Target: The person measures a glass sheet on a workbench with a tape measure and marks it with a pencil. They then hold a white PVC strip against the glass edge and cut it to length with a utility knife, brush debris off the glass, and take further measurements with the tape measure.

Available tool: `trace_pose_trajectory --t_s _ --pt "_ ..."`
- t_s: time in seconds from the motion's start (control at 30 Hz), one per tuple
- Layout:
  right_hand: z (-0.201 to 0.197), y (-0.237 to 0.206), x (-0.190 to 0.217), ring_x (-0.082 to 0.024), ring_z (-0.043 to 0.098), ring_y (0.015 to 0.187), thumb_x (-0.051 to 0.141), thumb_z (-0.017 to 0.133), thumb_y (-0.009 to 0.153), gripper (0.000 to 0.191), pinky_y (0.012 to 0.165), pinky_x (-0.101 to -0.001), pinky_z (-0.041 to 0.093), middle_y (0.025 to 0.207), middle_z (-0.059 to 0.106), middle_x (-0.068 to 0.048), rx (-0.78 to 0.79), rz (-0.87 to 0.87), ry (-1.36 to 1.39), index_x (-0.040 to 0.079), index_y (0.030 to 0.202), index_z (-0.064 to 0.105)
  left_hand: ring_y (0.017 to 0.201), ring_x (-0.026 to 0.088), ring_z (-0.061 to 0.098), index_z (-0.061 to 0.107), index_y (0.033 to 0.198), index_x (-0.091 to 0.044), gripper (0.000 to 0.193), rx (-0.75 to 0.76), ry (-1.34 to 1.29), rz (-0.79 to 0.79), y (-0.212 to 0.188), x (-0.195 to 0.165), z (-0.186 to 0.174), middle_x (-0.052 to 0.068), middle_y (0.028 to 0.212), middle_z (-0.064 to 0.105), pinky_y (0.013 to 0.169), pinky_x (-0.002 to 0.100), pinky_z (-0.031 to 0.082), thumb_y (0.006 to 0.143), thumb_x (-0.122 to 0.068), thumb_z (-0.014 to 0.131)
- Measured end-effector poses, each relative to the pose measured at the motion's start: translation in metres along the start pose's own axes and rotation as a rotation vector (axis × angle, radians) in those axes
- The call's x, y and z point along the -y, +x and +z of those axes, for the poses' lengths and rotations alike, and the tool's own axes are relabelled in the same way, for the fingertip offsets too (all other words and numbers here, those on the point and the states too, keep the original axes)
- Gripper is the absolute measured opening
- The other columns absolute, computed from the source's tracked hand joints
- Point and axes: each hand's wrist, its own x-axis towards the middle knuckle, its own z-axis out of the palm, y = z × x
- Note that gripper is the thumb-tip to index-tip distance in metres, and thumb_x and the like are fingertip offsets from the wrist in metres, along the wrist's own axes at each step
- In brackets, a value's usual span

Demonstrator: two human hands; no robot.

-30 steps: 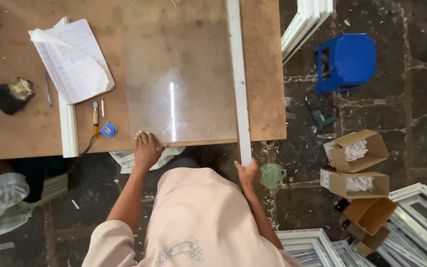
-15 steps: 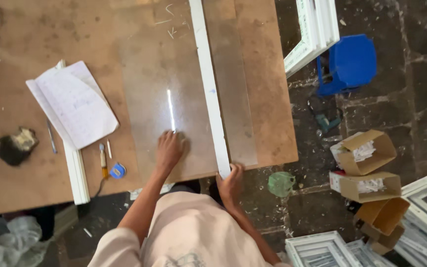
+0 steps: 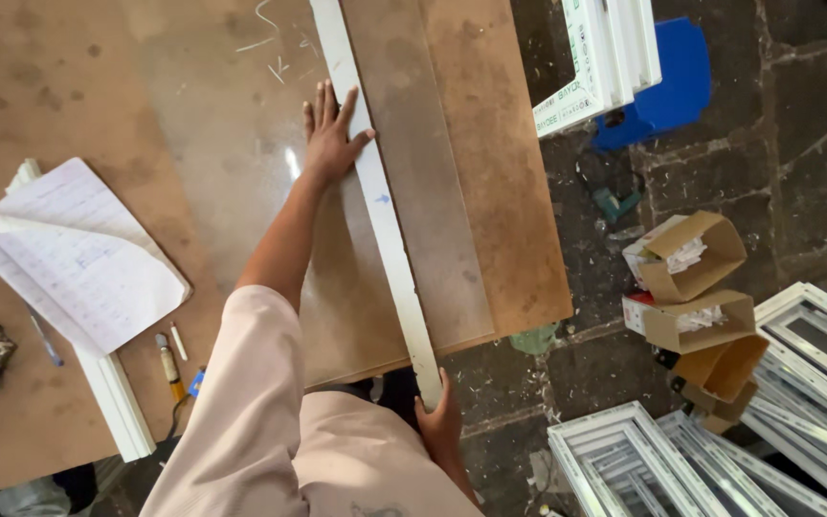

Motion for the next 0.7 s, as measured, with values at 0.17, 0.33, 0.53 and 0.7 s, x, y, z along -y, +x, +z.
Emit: trace_pose_trajectory --t_s 0.17,0.33,0.53,0.7 --pt "0.002 0.003 -0.001 -0.039 0.069 0.109 0.028 0.085 0.076 0.069 0.089 -0.0455 0.056 0.119 0.070 -0.020 0.027 0.208 0.008 0.007 0.137 0.057 0.163 0.032 0.003 0.017 0.168 -0.013 0.096 -0.045 0.007 0.017 0.002 0.011 0.011 0.021 0.175 0.011 0.130 0.053 -0.002 0.099 -0.061 0.063" --pt "-0.003 0.009 0.001 -0.039 0.069 0.108 0.024 0.084 0.076 0.069 0.088 -0.0453 0.057 0.121 0.070 -0.021 0.004 0.048 0.119 0.008 0.138 0.057 0.161 0.030 0.013 0.018 0.163 0.001 0.104 -0.182 -0.109 0.029 0.001 0.013 0.013 0.020 0.170 0.026 0.130 0.049 0.003 0.096 -0.060 0.070" --pt "0.000 0.014 0.000 -0.039 0.069 0.111 0.019 0.083 0.076 0.072 0.090 -0.0442 0.056 0.126 0.067 -0.021 -0.027 -0.051 0.152 0.006 0.140 0.055 0.161 0.029 0.016 0.024 0.164 -0.004 0.093 -0.210 -0.094 0.011 0.003 0.013 0.016 0.016 0.171 0.031 0.131 0.048 0.005 0.098 -0.053 0.070" --pt "0.006 0.014 -0.003 -0.038 0.070 0.110 0.018 0.082 0.075 0.072 0.089 -0.0448 0.057 0.125 0.068 -0.020 -0.005 -0.006 0.153 0.007 0.141 0.056 0.163 0.029 0.016 0.024 0.167 -0.006 0.086 -0.236 -0.071 0.041 0.005 0.015 0.022 0.015 0.173 0.028 0.132 0.048 0.005 0.105 -0.048 0.067"
